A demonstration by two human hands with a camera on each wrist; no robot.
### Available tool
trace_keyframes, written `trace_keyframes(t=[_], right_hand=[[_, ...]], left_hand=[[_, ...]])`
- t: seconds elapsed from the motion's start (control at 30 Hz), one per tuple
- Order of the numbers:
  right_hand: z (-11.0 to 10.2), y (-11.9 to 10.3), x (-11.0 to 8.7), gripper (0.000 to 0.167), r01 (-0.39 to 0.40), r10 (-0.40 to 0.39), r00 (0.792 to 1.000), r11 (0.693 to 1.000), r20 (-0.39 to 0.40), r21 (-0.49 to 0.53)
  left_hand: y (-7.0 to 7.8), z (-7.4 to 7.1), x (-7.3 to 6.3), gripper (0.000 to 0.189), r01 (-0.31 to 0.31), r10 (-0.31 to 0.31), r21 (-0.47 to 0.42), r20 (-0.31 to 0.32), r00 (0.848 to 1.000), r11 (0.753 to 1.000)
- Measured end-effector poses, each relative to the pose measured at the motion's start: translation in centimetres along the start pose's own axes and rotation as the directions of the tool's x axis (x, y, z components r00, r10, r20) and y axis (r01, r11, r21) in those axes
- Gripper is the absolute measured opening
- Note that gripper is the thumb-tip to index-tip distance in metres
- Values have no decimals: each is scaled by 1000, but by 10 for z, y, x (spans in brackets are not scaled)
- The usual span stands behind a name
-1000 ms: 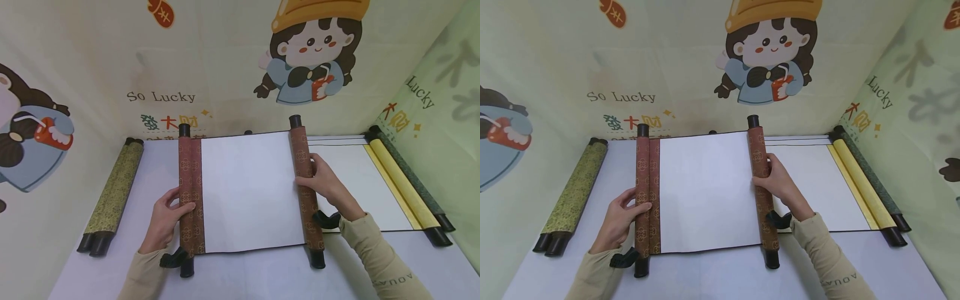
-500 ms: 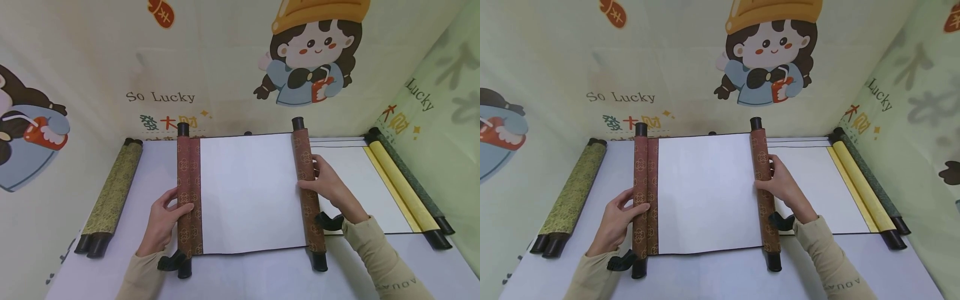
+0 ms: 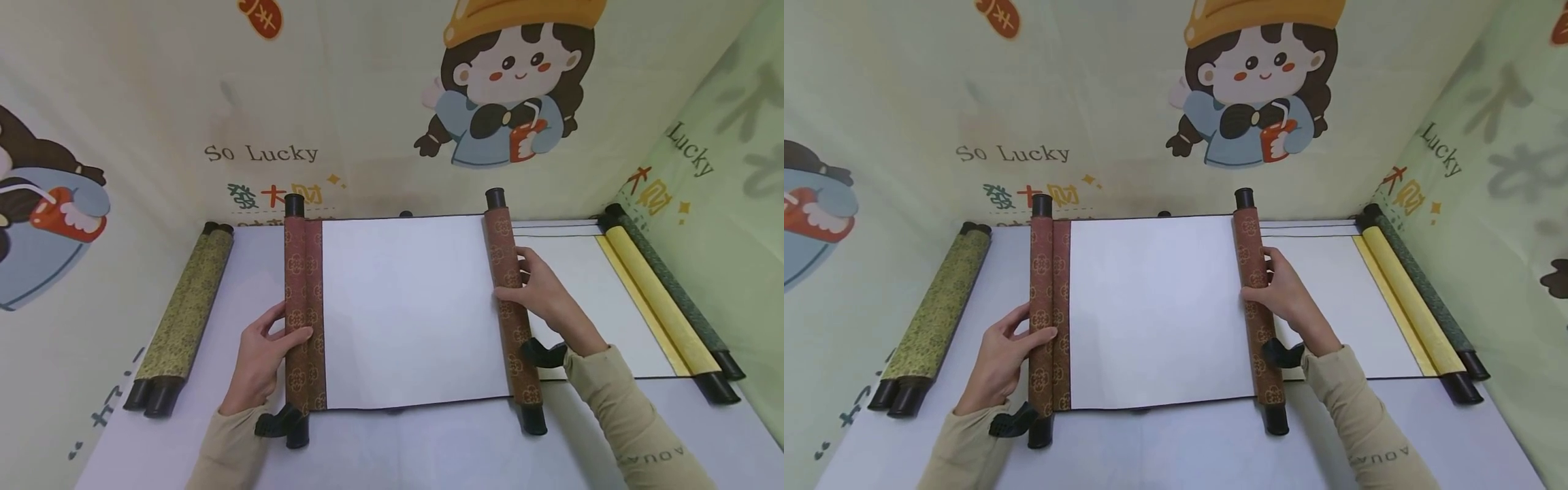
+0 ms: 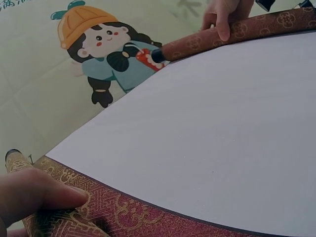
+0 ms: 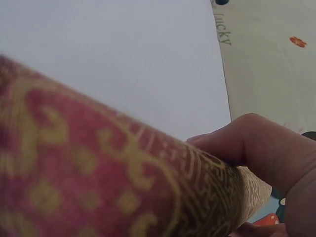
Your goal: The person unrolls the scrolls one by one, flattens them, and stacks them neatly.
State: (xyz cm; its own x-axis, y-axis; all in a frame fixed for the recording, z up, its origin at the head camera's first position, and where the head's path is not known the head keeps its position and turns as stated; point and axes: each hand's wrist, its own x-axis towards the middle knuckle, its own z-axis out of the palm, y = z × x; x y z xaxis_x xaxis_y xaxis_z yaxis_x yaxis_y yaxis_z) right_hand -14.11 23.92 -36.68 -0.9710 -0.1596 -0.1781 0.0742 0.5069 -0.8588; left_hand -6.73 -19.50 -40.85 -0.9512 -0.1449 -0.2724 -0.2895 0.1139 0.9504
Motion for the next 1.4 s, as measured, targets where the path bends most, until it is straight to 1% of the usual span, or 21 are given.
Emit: trace_keyframes(t=[0.13,0.37,0.6,0.9,1.1,1.2,1.4], right_hand=[[-3,0,0,89,2,-2,1000,1000,-6,0],[-4,3,2,90,-3,3,1000,1000,21,10],[-4,4,5,90,-17,17,1000,1000,3,-3],[-5,1,5,86,-51,50,999,998,-15,-31],[-6,2,7,83,-76,75,997,996,-19,-50],[-7,3,6,82,-76,75,997,995,-7,-62],[-9,5,5,84,-50,52,998,994,21,-100]], left_hand=[[1,0,2,79,-9,9,-6,2,1000,1000],[1,0,1,78,22,-22,-4,-9,1000,1000],[2,0,0,79,10,-10,-14,-8,1000,1000],[3,-1,-1,79,7,-7,-9,-13,1000,1000],[4,-2,-2,78,8,-8,2,-27,1000,1000],[3,-2,-2,77,4,-4,8,-28,1000,1000],[2,-4,-2,77,4,-4,-7,-24,1000,1000]])
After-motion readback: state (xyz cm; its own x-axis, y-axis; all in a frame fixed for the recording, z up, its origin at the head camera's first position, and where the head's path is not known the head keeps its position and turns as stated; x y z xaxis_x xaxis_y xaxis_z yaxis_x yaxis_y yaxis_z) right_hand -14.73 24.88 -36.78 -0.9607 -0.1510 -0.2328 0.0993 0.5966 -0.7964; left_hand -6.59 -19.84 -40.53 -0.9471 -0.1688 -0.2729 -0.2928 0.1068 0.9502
